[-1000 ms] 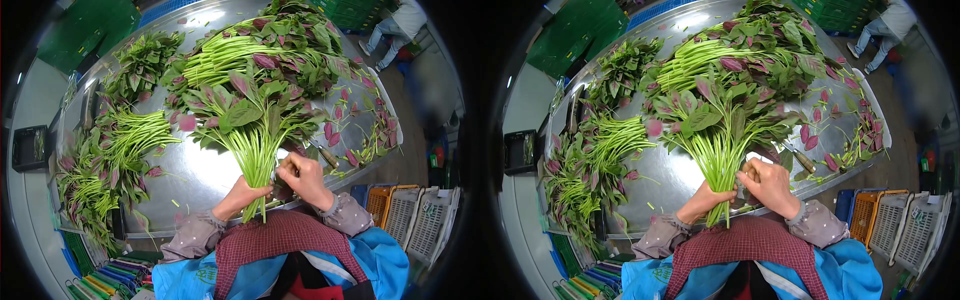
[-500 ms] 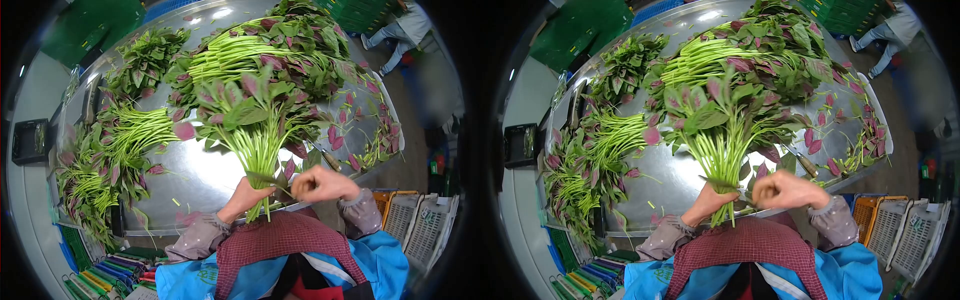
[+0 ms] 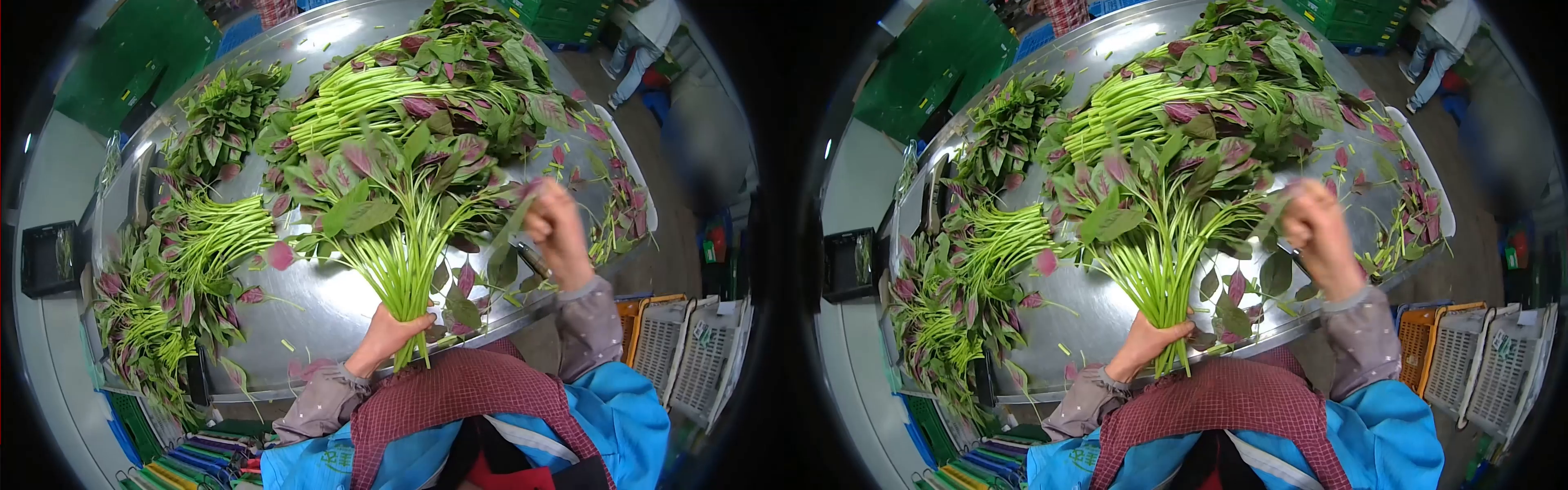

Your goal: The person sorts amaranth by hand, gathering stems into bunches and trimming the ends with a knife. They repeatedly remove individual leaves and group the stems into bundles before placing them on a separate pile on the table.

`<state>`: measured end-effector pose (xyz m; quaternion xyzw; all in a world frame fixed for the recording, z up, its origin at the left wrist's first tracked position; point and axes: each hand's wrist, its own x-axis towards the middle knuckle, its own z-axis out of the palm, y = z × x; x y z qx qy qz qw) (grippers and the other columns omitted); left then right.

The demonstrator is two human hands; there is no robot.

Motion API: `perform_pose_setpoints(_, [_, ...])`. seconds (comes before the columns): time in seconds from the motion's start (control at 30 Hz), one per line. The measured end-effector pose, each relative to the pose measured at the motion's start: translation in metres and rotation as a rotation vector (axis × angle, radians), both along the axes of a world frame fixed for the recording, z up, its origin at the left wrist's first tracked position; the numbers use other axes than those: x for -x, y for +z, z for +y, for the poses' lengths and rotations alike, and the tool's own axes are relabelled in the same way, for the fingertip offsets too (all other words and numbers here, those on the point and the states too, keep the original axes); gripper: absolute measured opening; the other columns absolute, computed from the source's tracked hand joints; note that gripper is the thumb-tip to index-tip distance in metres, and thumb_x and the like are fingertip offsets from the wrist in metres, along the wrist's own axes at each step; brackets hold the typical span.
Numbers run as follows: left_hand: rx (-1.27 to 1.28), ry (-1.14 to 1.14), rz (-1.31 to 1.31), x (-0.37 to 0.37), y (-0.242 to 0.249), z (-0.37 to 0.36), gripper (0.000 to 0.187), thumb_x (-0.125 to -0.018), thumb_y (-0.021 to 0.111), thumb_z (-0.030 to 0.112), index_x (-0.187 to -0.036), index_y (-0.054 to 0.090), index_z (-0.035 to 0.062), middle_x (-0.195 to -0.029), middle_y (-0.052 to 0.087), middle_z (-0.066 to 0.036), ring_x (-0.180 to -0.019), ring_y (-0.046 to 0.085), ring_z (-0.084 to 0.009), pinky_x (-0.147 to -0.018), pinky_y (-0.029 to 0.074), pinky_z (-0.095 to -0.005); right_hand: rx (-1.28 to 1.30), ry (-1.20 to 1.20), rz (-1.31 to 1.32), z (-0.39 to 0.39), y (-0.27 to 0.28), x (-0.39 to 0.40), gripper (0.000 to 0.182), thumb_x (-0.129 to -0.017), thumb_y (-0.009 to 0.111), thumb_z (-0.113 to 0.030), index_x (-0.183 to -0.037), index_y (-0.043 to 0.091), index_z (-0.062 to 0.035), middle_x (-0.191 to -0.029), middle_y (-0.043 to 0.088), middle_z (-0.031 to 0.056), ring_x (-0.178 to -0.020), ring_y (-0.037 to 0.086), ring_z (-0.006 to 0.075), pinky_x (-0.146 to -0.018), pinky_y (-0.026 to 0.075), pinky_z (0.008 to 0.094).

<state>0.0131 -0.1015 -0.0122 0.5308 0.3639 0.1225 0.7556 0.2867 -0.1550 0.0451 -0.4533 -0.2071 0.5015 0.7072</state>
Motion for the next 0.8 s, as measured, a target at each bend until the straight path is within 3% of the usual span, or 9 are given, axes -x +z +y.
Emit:
perform_pose_setpoints(0.07, [-0.126, -0.003, 0.024, 0.001, -0.004, 0.001, 0.022, -0.073, 0.065, 0.012, -0.089, 0.058, -0.0025, -0.072, 0.061, -0.008, -0.063, 0.059, -0.0142, -0.058, 0.047, -0.0281, 0.321, -0.15, -0.622, -0.007, 0.009, -0.016, 0.017, -0.082, 0.055, -0.013, -0.098, 0.052, -0.0062, -0.063, 0.048, -0.0032, -0.048, 0.044, 0.0043, -0.039, 0.034, 0.0198])
perform_pose_setpoints(0.1, [-0.127, 0.024, 0.031, 0.001, -0.007, 0.001, 0.022, -0.073, 0.065, 0.012, -0.089, 0.058, -0.0025, -0.072, 0.061, -0.008, -0.063, 0.059, -0.0142, -0.058, 0.047, -0.0281, 0.311, -0.123, -0.62, -0.004, 0.01, -0.011, 0.017, -0.082, 0.055, -0.013, -0.098, 0.052, -0.0062, -0.063, 0.048, -0.0032, -0.048, 0.044, 0.0043, -0.039, 0.034, 0.0198])
perform_pose_setpoints(0.17, [-0.368, -0.03, 0.099, -0.001, -0.014, 0.0, 0.025, -0.072, 0.066, 0.016, -0.089, 0.058, -0.0009, -0.072, 0.061, -0.012, -0.063, 0.061, -0.022, -0.059, 0.047, -0.0315, 0.418, -0.296, -1.526, -0.005, 0.012, 0.004, 0.031, -0.078, 0.054, -0.005, -0.109, 0.051, -0.0048, -0.067, 0.05, -0.0018, -0.048, 0.044, 0.005, -0.042, 0.034, 0.0197])
perform_pose_setpoints(0.2, [-0.37, -0.011, 0.104, -0.003, -0.014, 0.0, 0.025, -0.072, 0.066, 0.016, -0.089, 0.058, -0.0009, -0.072, 0.061, -0.012, -0.063, 0.061, -0.022, -0.059, 0.047, -0.0315, 0.313, -0.196, -1.238, -0.001, 0.019, 0.018, 0.042, -0.073, 0.055, 0.0, -0.114, 0.051, -0.0045, -0.071, 0.053, 0.0007, -0.05, 0.045, 0.0063, -0.045, 0.036, 0.0205])
perform_pose_setpoints(0.23, [-0.435, -0.032, 0.146, -0.004, -0.015, -0.002, 0.027, -0.071, 0.066, 0.018, -0.089, 0.058, 0.0002, -0.073, 0.061, -0.014, -0.065, 0.061, -0.0259, -0.06, 0.047, -0.0336, 0.235, -0.089, -1.069, 0.004, 0.03, 0.04, 0.036, -0.07, 0.058, 0.002, -0.106, 0.057, -0.0034, -0.071, 0.053, 0.0028, -0.05, 0.044, 0.0065, -0.046, 0.036, 0.0214])
perform_pose_setpoints(0.33, [-0.465, -0.055, 0.242, -0.009, -0.01, -0.006, 0.029, -0.068, 0.067, 0.021, -0.087, 0.058, 0.0019, -0.074, 0.062, -0.016, -0.07, 0.06, -0.0339, -0.062, 0.047, -0.0399, -0.075, 0.111, -1.265, 0.02, 0.032, 0.095, 0.014, -0.069, 0.064, -0.003, -0.083, 0.064, -0.005, -0.071, 0.057, 0.0042, -0.052, 0.053, 0.0125, -0.046, 0.041, 0.0248])
perform_pose_setpoints(0.4, [-0.597, -0.017, 0.287, -0.011, -0.009, -0.01, 0.029, -0.066, 0.068, 0.021, -0.086, 0.058, 0.0022, -0.073, 0.062, -0.017, -0.07, 0.06, -0.0348, -0.063, 0.047, -0.0423, -0.167, 0.015, -1.356, 0.037, 0.017, 0.111, 0.012, -0.068, 0.066, -0.004, -0.08, 0.063, -0.0021, -0.071, 0.057, 0.0068, -0.055, 0.054, 0.0177, -0.048, 0.041, 0.028])
perform_pose_setpoints(0.6, [-0.694, -0.034, 0.41, -0.01, -0.019, -0.014, 0.03, -0.067, 0.07, 0.022, -0.087, 0.059, 0.0014, -0.071, 0.061, -0.018, -0.068, 0.06, -0.0357, -0.06, 0.047, -0.0409, 0.042, 0.13, -1.461, 0.041, 0.009, 0.129, 0.009, -0.069, 0.065, -0.008, -0.075, 0.06, -0.0039, -0.064, 0.052, 0.0058, -0.052, 0.052, 0.019, -0.047, 0.04, 0.0299])
perform_pose_setpoints(0.8, [-0.706, -0.021, 0.388, -0.014, -0.013, -0.016, 0.026, -0.067, 0.067, 0.021, -0.081, 0.058, 0.0015, -0.064, 0.059, -0.02, -0.061, 0.058, -0.0385, -0.057, 0.047, -0.0457, 0.063, 0.174, -1.333, 0.035, -0.001, 0.125, 0.011, -0.069, 0.065, -0.008, -0.077, 0.059, -0.0029, -0.062, 0.051, 0.0063, -0.051, 0.051, 0.0189, -0.047, 0.039, 0.0297])
